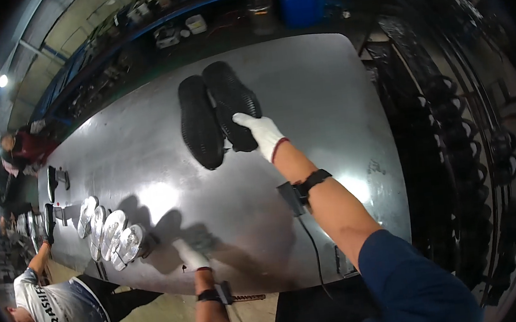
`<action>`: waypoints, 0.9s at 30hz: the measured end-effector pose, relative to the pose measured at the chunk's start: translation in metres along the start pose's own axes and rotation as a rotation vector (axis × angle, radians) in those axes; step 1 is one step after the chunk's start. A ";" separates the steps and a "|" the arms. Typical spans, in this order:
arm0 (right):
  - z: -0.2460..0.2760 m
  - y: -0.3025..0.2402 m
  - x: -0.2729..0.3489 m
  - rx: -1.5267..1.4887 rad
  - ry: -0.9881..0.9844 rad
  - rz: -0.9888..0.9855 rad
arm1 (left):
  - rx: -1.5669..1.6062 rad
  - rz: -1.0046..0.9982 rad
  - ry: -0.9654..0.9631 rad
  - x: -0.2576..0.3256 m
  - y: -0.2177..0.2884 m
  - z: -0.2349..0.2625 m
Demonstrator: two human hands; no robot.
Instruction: Cleaning and preparing shoe soles at a manufacturing station.
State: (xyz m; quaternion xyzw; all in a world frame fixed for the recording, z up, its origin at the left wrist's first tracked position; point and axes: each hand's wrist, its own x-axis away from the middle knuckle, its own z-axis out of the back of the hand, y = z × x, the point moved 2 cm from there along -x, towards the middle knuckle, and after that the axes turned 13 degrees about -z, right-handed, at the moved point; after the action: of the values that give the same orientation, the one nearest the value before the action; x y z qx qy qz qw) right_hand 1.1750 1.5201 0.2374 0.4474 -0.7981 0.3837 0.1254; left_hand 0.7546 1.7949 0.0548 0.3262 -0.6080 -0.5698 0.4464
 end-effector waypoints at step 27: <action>0.160 0.114 0.437 0.753 0.674 -0.102 | -0.603 -0.242 -1.201 0.236 -0.053 -0.354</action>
State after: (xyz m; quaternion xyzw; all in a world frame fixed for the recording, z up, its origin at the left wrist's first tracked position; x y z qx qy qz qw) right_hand 0.8566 1.1692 0.3102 0.3512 -0.4965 0.7614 0.2247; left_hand 0.9805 1.4320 0.0266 -0.1195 -0.5241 -0.8424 0.0363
